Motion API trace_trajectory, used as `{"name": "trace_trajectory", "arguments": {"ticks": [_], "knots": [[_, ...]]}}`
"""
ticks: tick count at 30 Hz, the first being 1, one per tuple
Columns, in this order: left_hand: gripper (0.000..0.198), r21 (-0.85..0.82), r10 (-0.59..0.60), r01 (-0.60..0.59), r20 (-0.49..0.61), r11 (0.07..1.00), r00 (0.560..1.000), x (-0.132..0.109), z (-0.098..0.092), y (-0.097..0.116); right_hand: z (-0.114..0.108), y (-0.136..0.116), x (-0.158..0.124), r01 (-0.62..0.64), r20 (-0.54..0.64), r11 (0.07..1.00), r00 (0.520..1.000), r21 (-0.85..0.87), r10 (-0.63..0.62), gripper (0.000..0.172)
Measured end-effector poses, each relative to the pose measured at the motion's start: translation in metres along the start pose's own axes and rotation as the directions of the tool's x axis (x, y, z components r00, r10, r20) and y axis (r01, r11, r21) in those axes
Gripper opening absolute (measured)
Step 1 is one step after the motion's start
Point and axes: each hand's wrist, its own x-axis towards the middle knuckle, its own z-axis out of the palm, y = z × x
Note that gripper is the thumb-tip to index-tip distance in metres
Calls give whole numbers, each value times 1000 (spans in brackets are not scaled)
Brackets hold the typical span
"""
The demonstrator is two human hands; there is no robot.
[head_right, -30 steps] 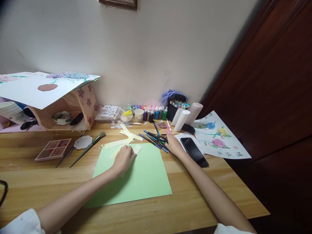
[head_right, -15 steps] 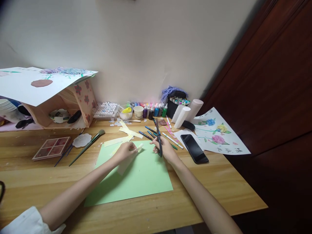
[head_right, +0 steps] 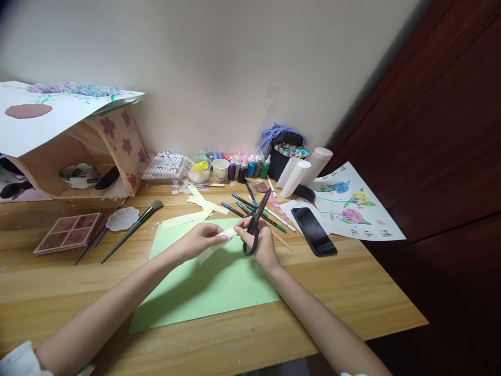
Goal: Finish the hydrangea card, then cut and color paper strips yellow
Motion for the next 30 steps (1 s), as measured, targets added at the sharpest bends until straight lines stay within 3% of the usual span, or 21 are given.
{"name": "trace_trajectory", "arguments": {"ticks": [3,6,8,11,13,15,19,24,30], "knots": [[31,64,46,-42,-58,997,997,-2,-9,7,-2,0,-4,-10,-20,997,1000,79,12,27],[28,182,119,-89,-164,979,979,-7,-23,16,-3,3,-11,-163,166,950,979,266,122,33],[29,236,148,-99,-197,967,969,-10,-34,21,-3,6,-16,-312,345,882,920,353,187,39],[31,245,181,-126,-216,961,959,-12,-46,24,-1,10,-23,-490,574,802,784,342,234,60],[32,221,186,-135,-229,966,955,-12,-51,23,-1,11,-28,-541,677,788,700,295,227,75],[32,205,187,-138,-244,969,952,-10,-51,21,-1,10,-33,-527,726,816,654,237,212,81],[32,190,191,-149,-224,970,956,-5,-45,16,-3,9,-41,-476,736,869,636,139,231,83],[34,193,155,-124,-156,973,975,-5,-34,13,-2,13,-41,-451,683,889,675,84,278,85],[33,188,148,-118,-153,975,977,-4,-31,12,-1,17,-41,-490,673,865,676,107,300,79]]}}
